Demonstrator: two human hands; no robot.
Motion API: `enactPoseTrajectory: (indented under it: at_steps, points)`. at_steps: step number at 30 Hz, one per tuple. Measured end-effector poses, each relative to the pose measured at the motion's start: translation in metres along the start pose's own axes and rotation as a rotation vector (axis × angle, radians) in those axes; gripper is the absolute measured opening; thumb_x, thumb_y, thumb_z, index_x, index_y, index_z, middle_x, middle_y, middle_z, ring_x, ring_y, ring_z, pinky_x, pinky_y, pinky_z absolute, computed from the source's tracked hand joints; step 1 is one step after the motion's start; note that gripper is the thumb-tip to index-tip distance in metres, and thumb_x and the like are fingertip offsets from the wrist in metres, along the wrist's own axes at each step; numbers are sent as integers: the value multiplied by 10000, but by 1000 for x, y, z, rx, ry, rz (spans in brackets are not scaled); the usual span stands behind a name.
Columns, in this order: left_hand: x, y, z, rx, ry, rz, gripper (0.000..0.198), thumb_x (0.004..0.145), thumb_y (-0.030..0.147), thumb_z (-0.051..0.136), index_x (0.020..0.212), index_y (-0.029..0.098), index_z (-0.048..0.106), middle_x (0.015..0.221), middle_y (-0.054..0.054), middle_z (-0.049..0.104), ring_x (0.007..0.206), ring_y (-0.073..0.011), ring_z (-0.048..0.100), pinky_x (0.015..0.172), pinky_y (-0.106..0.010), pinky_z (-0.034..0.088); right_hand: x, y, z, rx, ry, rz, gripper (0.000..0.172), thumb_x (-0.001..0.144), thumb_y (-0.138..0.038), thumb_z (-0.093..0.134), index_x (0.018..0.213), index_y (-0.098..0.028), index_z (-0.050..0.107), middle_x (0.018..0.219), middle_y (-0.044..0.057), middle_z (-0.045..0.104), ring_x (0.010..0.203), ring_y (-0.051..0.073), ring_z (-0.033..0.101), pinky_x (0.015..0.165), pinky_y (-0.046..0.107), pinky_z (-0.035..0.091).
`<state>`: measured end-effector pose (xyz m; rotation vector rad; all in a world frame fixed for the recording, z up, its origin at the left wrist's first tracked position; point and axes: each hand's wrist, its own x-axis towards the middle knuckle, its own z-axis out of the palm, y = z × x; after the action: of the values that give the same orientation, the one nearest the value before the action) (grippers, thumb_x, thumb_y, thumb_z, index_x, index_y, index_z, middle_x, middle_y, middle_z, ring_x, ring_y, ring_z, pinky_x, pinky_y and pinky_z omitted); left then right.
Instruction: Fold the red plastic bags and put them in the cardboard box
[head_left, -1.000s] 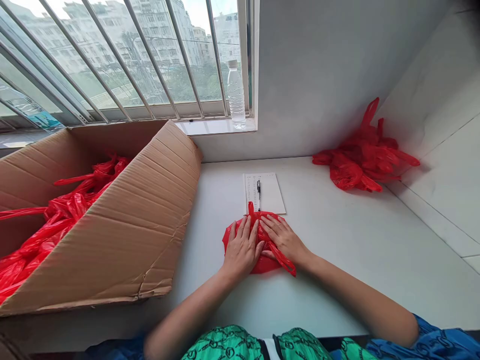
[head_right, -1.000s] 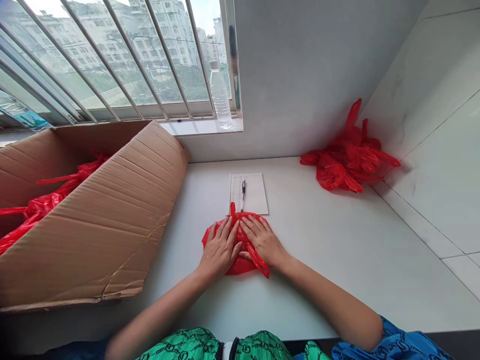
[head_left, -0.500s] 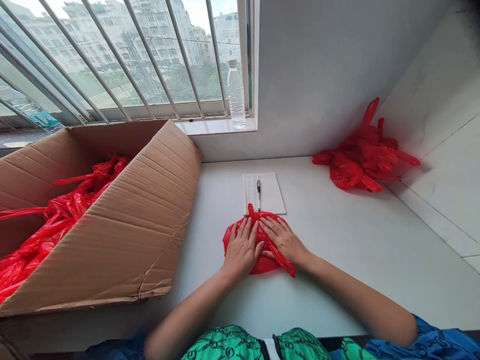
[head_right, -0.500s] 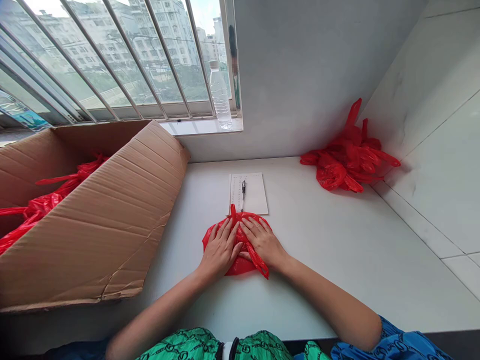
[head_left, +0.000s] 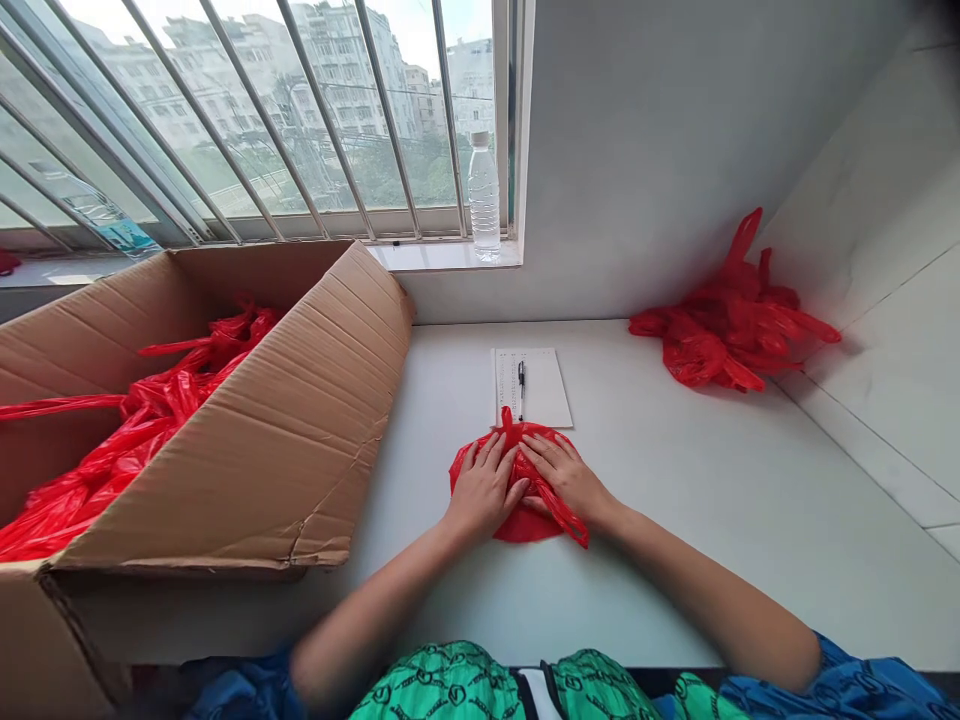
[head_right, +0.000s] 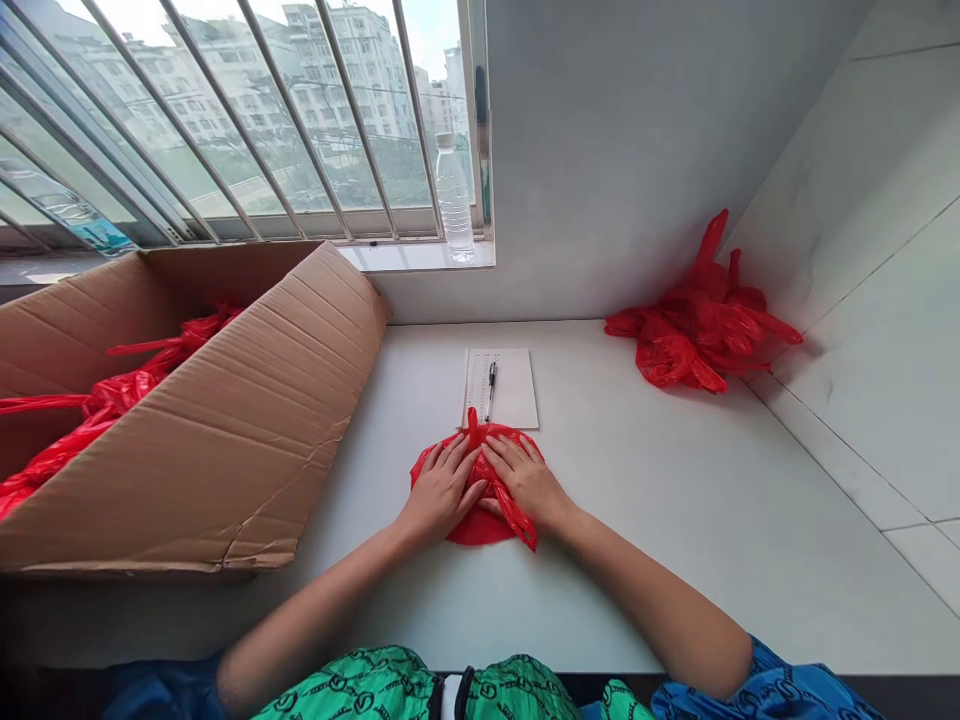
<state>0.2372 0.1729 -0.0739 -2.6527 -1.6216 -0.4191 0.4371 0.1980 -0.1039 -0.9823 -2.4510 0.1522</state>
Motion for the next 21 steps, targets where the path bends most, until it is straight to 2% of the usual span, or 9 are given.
enactPoseTrajectory:
  at_steps: [2,4,6,9,13,16,18,21]
  points:
    - [-3,3,-19,-99,-7,3,286,956,395,504,1131,207,630,1256,-81,632,1242,-245,527,1119,-470,328,1,-2,-12,123,42,-33,439,939,-464,524,1258,-173,604,1315,127,621,1256,254,546,1124,513,354]
    - [-8,8,-42,-205,-7,-15,237,948,412,516,974,212,641,1053,-44,682,1062,-216,605,1057,-434,381,0,-9,-27,282,82,-28,264,942,-421,533,1045,-224,676,1126,68,708,1097,218,634,1081,481,403]
    - [-16,15,-66,-311,-17,-49,277,949,449,502,918,203,624,936,-32,665,888,-184,620,893,-352,465,-3,-19,-42,459,96,32,200,934,-400,554,897,-238,666,942,27,716,929,189,660,948,409,499]
    - [-29,29,-98,-428,-64,-80,314,946,487,494,935,198,615,922,-30,642,785,-153,600,692,-259,447,-10,-39,-58,679,88,116,198,921,-380,577,800,-231,625,774,2,644,739,162,614,677,300,522]
    - [-44,43,-126,-430,-208,-34,395,885,564,579,1100,233,603,829,8,658,713,-147,597,611,-234,384,-21,-59,-67,836,82,20,172,898,-329,627,769,-223,584,765,-4,607,692,150,574,649,287,487]
    - [-51,45,-145,-361,-272,90,317,926,518,540,878,215,618,701,23,610,600,-122,532,541,-239,313,-25,-65,-71,860,71,-77,108,890,-289,638,813,-237,584,766,0,606,711,161,582,659,290,495]
    - [-57,41,-165,-349,-216,99,356,968,433,496,715,188,543,646,26,545,562,-103,467,531,-239,301,-27,-60,-72,854,38,-64,83,889,-308,632,948,-254,611,880,32,642,810,193,623,707,311,529]
    - [-75,24,-207,-404,-10,-40,369,966,374,500,655,176,492,591,39,452,534,-87,402,517,-223,319,-29,-41,-68,786,60,70,225,900,-361,600,1107,-274,614,1058,68,661,980,234,647,790,330,561]
